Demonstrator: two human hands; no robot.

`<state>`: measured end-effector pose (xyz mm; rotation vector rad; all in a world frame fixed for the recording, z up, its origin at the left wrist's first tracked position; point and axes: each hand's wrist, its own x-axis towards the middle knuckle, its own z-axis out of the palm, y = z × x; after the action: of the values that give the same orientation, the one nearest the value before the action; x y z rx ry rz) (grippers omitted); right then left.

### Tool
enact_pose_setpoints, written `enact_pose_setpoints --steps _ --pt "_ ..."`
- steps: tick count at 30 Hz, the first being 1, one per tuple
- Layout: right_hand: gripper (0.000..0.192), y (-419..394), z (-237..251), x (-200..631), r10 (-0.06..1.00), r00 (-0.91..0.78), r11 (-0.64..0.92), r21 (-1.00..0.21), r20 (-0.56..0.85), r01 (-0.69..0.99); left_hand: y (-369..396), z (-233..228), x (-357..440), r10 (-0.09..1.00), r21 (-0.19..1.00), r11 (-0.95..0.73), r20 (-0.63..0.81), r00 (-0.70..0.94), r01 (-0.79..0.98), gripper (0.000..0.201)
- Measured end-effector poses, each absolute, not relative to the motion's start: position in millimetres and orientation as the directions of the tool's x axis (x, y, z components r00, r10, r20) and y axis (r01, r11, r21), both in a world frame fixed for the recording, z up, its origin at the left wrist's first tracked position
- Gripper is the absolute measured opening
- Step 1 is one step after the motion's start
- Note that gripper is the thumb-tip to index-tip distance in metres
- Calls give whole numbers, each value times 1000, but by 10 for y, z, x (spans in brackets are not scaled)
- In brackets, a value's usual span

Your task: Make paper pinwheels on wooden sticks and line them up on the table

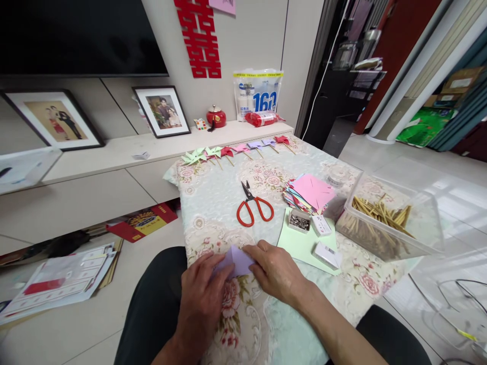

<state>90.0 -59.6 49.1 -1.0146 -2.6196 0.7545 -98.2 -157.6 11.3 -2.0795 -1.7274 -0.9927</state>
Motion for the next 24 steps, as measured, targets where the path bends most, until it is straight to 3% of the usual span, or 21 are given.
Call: enact_pose_setpoints --steps 10,15,19,24 --pt "27 -633 495 934 674 -734 654 -530 86 539 -1687 105 -981 794 172 -313 586 158 934 31" --pt "27 -704 544 899 603 -779 734 -503 172 457 -1752 79 -946 807 115 -284 566 172 952 31" --pt "24 -763 592 844 516 -848 806 -405 123 431 -1785 54 -922 810 46 -278 548 209 959 34" --pt "18 -818 610 844 503 -861 842 -264 73 470 -1794 40 -929 802 4 -288 548 239 958 35"
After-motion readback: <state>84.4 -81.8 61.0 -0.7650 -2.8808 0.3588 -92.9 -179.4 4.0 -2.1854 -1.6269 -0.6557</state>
